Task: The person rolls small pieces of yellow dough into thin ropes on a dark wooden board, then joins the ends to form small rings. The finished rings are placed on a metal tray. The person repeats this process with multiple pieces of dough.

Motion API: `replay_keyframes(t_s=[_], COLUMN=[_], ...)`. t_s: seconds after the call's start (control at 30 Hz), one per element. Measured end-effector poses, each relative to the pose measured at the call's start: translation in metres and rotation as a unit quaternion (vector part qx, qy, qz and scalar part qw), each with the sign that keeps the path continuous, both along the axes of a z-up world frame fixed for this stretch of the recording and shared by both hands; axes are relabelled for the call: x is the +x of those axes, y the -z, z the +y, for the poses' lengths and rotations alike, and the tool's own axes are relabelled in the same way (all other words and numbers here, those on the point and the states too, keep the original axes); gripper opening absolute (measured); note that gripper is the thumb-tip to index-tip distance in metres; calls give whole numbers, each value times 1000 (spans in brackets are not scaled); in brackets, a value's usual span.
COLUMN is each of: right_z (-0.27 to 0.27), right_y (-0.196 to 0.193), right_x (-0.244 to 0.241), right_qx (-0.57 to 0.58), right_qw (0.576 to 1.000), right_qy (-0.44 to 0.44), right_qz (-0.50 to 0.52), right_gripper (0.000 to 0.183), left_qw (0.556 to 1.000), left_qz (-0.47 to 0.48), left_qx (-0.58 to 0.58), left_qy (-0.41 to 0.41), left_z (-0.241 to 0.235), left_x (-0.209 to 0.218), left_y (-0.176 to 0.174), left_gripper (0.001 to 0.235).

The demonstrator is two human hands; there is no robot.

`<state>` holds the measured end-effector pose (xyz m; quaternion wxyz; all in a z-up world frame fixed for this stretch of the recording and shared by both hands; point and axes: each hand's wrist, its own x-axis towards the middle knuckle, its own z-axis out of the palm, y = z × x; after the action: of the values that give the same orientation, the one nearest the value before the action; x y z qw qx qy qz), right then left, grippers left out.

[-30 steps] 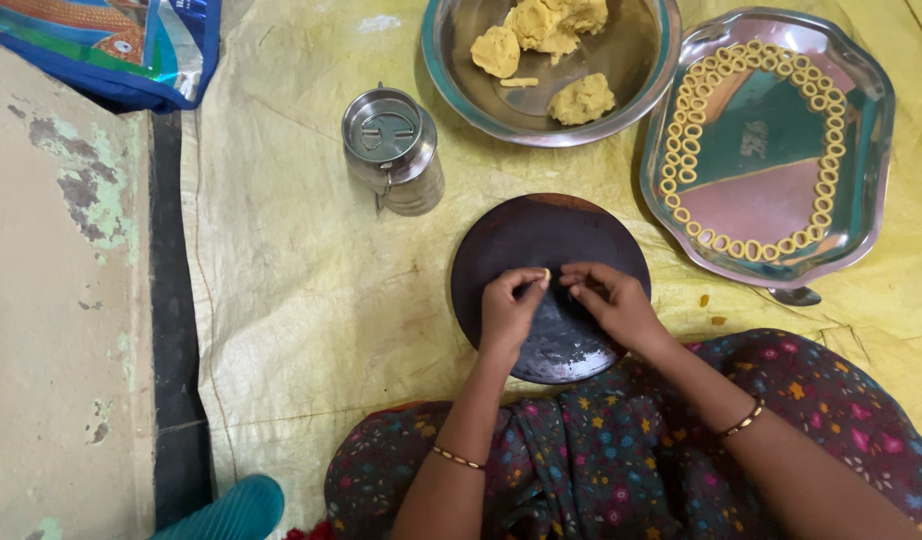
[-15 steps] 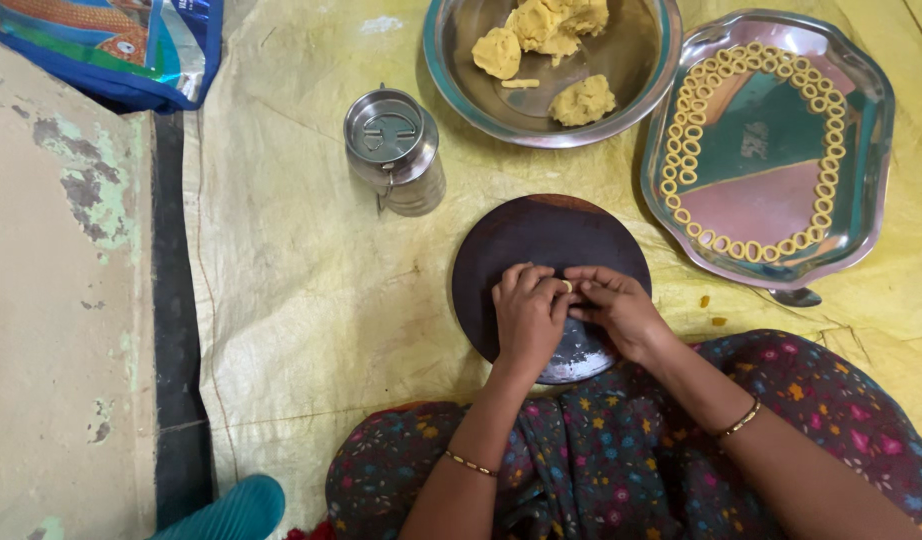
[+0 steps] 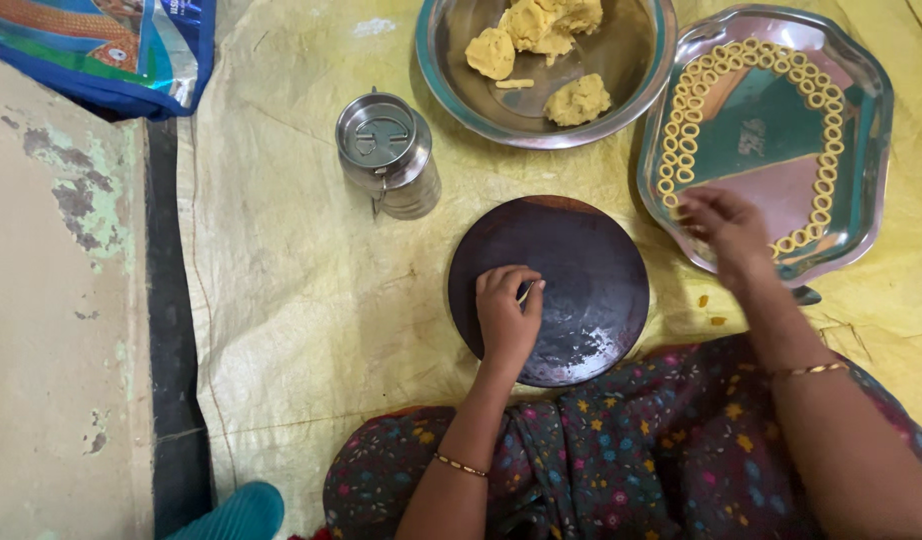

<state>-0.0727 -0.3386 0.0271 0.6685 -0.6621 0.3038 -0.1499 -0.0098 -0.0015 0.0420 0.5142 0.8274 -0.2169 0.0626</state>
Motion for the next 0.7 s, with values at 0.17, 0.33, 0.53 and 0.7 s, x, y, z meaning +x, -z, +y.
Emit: replay_keyframes(t_s=[0.17, 0.33, 0.53, 0.7], right_z=[-67, -79, -82, -86], right_y=[29, 50, 75, 86], right_x=[-18, -2, 28, 40], right_qx=[-207, -292, -207, -84], right_qw=[974, 952, 976, 996], right_qy=[17, -17, 16, 16], right_qz=[90, 91, 61, 31], right_gripper=[25, 20, 19, 17], left_qw=[1000, 1000, 999, 999], left_qz=[9, 7, 23, 40], left_qx=[3, 10, 21, 20], left_qy=[-9, -14, -17, -23], left_z=[1, 3, 3, 3], left_x=[3, 5, 5, 7], left_y=[6, 11, 16, 17], left_gripper=[7, 7, 7, 6])
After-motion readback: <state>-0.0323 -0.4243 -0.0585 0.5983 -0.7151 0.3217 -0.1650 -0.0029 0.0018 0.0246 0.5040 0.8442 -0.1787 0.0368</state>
